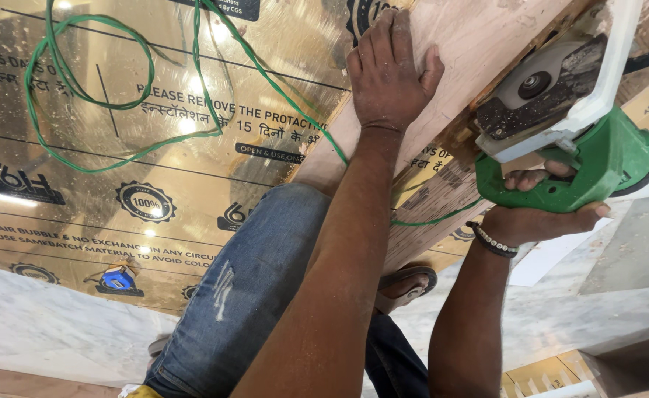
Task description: The person uses a green circular saw to cut a long piece of light-colored wood placed on a protective floor covering. They guide the saw along the length of the wood with both hands, creating a straight cut while standing in a workshop environment.
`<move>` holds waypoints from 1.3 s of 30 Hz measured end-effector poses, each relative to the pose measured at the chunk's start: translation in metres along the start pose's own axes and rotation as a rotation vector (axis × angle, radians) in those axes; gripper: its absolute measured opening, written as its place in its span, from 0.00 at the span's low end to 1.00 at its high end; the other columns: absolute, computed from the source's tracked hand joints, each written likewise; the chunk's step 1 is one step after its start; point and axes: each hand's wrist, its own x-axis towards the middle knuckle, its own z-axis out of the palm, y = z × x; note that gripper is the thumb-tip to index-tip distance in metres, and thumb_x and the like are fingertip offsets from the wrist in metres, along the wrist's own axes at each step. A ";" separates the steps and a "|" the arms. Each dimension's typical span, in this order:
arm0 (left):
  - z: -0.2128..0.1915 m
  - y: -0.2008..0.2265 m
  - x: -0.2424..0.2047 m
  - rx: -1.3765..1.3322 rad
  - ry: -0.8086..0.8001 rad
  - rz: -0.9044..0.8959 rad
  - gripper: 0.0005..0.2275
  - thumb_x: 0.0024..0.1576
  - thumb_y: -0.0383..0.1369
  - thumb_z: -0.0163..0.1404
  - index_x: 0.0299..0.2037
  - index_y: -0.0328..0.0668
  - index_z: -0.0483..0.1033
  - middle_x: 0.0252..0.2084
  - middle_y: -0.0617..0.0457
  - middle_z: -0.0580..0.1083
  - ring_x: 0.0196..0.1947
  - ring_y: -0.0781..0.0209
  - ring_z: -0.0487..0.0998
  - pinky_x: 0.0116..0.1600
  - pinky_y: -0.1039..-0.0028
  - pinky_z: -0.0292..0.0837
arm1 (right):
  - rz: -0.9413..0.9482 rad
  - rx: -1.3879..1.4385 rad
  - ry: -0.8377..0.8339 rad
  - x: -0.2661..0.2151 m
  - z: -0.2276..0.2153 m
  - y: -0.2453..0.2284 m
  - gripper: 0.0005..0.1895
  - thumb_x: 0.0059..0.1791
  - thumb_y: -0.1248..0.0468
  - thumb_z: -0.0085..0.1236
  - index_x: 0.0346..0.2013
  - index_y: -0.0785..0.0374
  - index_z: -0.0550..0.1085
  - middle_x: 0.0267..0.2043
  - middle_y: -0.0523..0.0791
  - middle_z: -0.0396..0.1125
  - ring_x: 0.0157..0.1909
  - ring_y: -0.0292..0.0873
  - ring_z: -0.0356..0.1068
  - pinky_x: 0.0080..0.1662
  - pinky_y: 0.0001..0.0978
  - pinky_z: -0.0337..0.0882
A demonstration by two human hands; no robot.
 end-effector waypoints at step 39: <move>-0.001 -0.014 -0.017 0.021 -0.019 0.022 0.27 0.61 0.48 0.47 0.64 0.36 0.66 0.62 0.43 0.68 0.59 0.47 0.70 0.62 0.55 0.65 | -0.071 -0.046 -0.022 0.008 -0.007 0.006 0.47 0.54 0.27 0.29 0.42 0.71 0.73 0.23 0.50 0.61 0.22 0.44 0.64 0.26 0.34 0.67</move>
